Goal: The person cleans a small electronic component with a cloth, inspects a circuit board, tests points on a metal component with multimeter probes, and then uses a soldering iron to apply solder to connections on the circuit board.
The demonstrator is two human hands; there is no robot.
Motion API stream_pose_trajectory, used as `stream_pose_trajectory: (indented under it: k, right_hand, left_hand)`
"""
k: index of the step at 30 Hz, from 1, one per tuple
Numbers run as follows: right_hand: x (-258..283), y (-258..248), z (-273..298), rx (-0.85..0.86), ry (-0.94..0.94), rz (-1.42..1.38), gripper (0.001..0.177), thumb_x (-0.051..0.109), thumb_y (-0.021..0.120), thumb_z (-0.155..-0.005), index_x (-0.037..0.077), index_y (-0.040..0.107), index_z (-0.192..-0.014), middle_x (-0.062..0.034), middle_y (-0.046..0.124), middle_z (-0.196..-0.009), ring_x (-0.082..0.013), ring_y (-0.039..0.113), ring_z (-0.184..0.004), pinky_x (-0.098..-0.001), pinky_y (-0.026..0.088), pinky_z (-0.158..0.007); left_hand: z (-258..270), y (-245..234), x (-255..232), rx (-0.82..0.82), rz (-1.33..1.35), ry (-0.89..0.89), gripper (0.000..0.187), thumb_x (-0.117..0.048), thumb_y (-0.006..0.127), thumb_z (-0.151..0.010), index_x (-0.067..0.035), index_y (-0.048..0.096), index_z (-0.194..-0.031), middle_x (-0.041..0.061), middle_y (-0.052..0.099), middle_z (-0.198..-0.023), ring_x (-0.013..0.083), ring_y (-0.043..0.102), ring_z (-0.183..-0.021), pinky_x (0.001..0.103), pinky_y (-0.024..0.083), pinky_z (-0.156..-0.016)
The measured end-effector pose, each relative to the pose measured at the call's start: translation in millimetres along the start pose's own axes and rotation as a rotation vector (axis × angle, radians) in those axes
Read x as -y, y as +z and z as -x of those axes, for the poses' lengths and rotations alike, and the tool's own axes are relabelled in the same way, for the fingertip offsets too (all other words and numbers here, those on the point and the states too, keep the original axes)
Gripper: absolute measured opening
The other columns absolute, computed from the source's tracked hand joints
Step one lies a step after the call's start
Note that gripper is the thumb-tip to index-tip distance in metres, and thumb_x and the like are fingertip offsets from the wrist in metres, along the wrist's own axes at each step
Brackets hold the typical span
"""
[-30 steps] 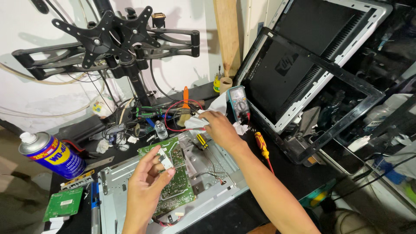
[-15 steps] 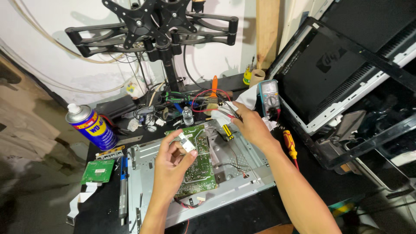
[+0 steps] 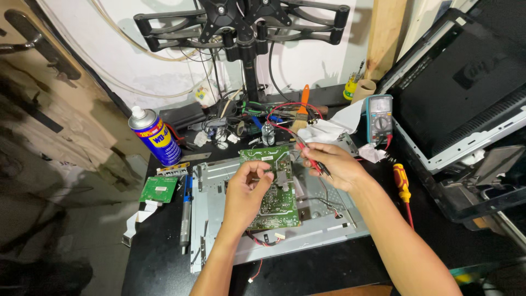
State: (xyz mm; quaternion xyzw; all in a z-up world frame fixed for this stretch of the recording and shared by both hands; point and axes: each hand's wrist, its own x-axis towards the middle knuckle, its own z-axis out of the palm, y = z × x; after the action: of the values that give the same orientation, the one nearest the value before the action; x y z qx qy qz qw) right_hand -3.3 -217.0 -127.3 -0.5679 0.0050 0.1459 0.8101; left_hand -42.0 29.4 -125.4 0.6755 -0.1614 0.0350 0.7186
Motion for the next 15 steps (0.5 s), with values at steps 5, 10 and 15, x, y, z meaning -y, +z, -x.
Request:
stream_pose_trajectory:
  k: [5, 10, 15]
  right_hand:
    - [-3, 3, 0, -0.063, 0.050, -0.145, 0.021, 0.016, 0.056, -0.098, 0.003, 0.059, -0.115, -0.0022, 0.059, -0.087, -0.0102, 0.055, -0.070, -0.0237, 0.043, -0.052]
    - [-9, -7, -3, 0.035, 0.071, -0.283, 0.022, 0.020, 0.058, -0.105, 0.002, 0.063, -0.116, 0.0029, 0.049, -0.078, -0.0049, 0.043, -0.061, -0.0198, 0.032, -0.044]
    - [-3, 14, -1, -0.184, 0.185, -0.343, 0.027, 0.029, 0.049, -0.105, 0.003, 0.052, -0.101, -0.0041, 0.052, -0.080, -0.0146, 0.052, -0.067, -0.0264, 0.044, -0.056]
  left_hand:
    - [7, 1, -29, 0.039, -0.548, 0.233, 0.028, -0.012, 0.076, -0.088, -0.006, 0.068, -0.114, 0.007, 0.067, -0.106, 0.0232, 0.063, -0.100, 0.035, 0.049, -0.084]
    - [9, 5, -30, 0.223, -0.767, 0.354, 0.061, -0.018, 0.081, -0.079, -0.006, 0.058, -0.134, 0.017, 0.058, -0.136, 0.0373, 0.047, -0.133, 0.050, 0.033, -0.109]
    - [7, 6, -19, 0.246, -0.819, 0.337, 0.064, -0.017, 0.080, -0.080, -0.008, 0.055, -0.138, 0.019, 0.057, -0.138, 0.0357, 0.047, -0.135, 0.048, 0.032, -0.111]
